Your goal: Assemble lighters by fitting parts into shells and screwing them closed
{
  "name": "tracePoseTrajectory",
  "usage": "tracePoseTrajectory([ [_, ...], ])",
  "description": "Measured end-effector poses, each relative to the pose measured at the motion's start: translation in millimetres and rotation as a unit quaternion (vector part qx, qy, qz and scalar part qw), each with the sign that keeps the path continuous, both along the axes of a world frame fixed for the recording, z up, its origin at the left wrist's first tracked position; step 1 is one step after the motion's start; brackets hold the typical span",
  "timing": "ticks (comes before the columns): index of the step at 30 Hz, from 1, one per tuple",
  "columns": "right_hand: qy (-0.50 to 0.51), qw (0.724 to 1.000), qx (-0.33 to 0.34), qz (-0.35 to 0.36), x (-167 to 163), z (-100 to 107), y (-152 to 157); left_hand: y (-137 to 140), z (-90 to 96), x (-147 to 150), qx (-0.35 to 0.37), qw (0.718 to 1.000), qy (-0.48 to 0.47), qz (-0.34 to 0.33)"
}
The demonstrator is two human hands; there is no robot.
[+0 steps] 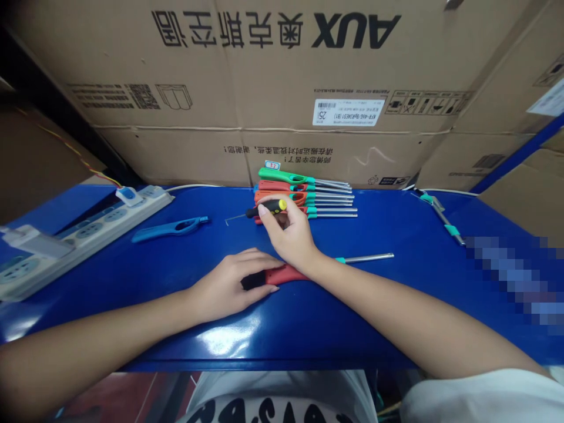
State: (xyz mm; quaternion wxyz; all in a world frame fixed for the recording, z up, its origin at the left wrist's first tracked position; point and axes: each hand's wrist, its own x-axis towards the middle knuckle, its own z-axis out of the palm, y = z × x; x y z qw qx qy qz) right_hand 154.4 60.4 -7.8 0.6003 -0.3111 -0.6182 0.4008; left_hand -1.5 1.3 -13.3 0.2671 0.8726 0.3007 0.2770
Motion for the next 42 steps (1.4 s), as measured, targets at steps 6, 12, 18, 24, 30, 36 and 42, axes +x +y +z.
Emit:
tracePoseTrajectory([
  [6,-0.049,0.998,0.031,-0.011,-0.4,-2.7,1.2,0.5,0.5,0.4,-0.008,1.0,0.003,-0.002],
  [12,-0.011,1.0,0.014,0.008,0.5,-3.3,-0.9,1.9,-1.5,0.0,-0.01,1.0,-0.001,-0.002],
  [18,0.037,0.999,-0.003,-0.019,1.6,1.7,2.5,3.6,-4.2,0.5,-0.007,1.0,-0.022,0.006],
  [24,0.113,0.992,-0.027,-0.046,23.0,44.3,12.7,5.5,-5.5,1.7,-0.012,0.999,-0.05,0.013],
  [30,0.054,0.993,-0.068,0.077,38.4,68.0,-1.6,2.4,0.9,4.5,-0.034,0.992,-0.09,0.083],
  [36,0.075,0.992,-0.083,0.064,48.7,53.3,-18.6,-4.2,8.4,8.1,-0.061,0.979,-0.16,0.108],
  [42,0.076,0.994,-0.081,0.024,55.8,46.9,-13.6,-4.1,9.8,8.0,-0.016,0.979,-0.178,0.1],
])
